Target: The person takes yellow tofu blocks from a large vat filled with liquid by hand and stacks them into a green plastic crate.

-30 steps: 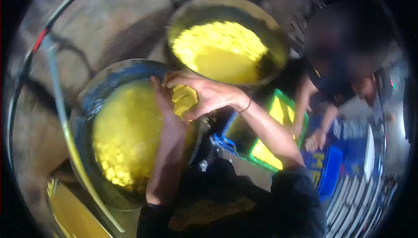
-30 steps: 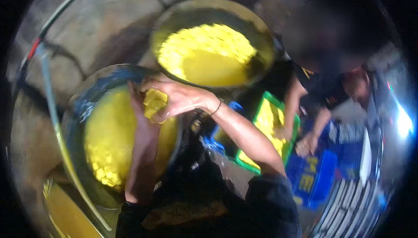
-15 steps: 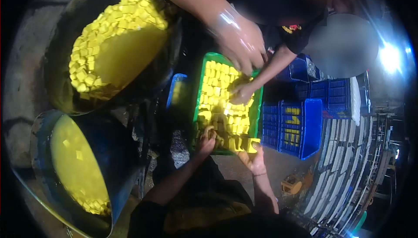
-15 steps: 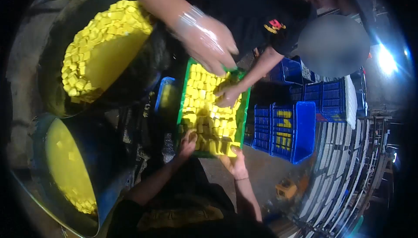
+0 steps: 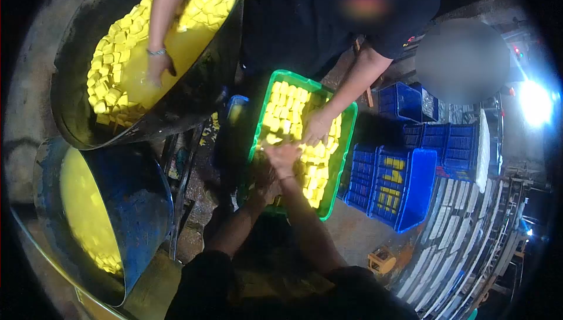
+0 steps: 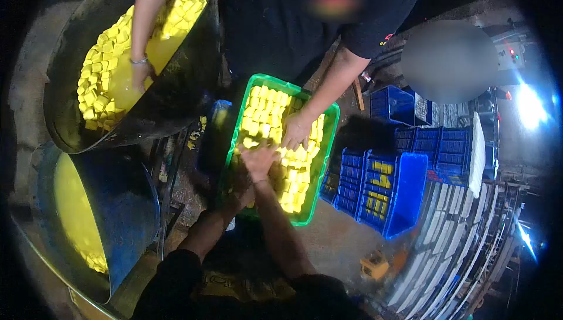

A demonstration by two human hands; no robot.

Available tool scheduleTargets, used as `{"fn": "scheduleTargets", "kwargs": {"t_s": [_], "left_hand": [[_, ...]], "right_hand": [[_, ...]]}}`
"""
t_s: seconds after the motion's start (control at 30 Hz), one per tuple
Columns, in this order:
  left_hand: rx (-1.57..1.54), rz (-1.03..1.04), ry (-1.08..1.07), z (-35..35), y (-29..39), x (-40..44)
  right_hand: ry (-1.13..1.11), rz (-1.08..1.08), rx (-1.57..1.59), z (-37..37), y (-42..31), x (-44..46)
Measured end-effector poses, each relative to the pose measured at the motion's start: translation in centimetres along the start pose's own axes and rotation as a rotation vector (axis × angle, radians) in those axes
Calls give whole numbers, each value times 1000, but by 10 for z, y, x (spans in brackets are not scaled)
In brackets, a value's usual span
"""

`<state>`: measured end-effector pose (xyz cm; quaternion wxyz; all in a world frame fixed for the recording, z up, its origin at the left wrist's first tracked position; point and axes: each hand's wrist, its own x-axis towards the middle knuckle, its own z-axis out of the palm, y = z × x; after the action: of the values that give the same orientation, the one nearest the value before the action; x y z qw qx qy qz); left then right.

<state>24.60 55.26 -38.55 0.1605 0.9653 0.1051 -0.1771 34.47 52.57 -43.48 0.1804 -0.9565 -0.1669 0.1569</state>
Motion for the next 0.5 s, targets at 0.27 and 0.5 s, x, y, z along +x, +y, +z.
{"fn": "scheduleTargets", "kwargs": {"t_s": [0.27,0.5], "left_hand": [[-100,27,141,1,3,-39],[-1025,251,384,-146,-64,-159]], "right_hand": [[-420,88,162,-23,-23,2],[-219,-523,623,30,37,2]]}}
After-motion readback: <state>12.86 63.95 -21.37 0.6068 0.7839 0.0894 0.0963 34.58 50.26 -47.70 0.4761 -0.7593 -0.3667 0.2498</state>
